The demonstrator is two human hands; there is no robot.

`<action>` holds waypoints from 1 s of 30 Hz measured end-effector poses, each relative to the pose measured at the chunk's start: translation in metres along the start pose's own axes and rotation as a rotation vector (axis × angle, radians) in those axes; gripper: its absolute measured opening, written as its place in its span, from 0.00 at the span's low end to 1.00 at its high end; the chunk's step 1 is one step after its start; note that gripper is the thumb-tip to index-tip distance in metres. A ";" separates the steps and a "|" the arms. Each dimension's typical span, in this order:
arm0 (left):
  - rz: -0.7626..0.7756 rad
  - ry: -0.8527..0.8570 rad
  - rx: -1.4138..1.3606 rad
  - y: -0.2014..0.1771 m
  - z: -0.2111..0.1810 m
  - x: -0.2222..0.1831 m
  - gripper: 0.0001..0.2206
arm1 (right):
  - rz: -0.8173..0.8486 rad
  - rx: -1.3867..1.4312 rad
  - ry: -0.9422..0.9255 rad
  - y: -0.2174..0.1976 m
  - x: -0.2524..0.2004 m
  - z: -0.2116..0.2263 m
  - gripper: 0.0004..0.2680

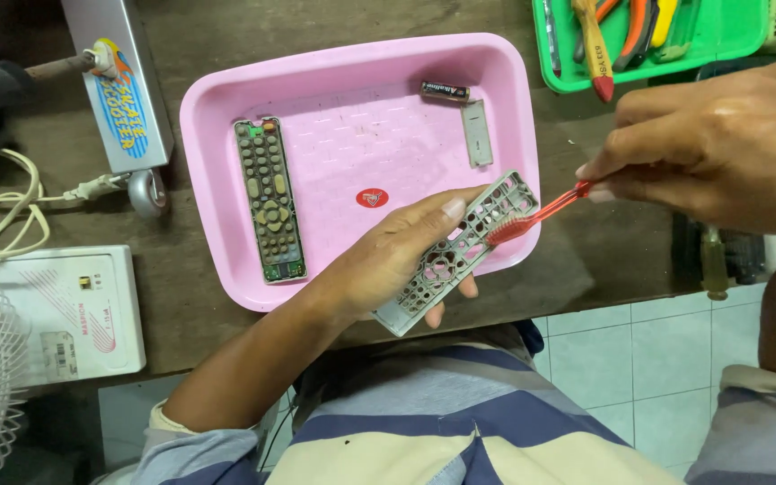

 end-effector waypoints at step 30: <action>-0.325 0.534 -0.388 0.003 0.036 0.029 0.19 | -0.705 1.641 0.103 0.170 -0.003 0.091 0.08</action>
Point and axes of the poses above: each hand's wrist, its own x-axis towards the middle knuckle, its own y-axis out of the palm, z = x × y, the point moved 1 cm from there along x, towards the middle knuckle, and after that the axes turned 10 degrees about x, right-handed, at the moved point
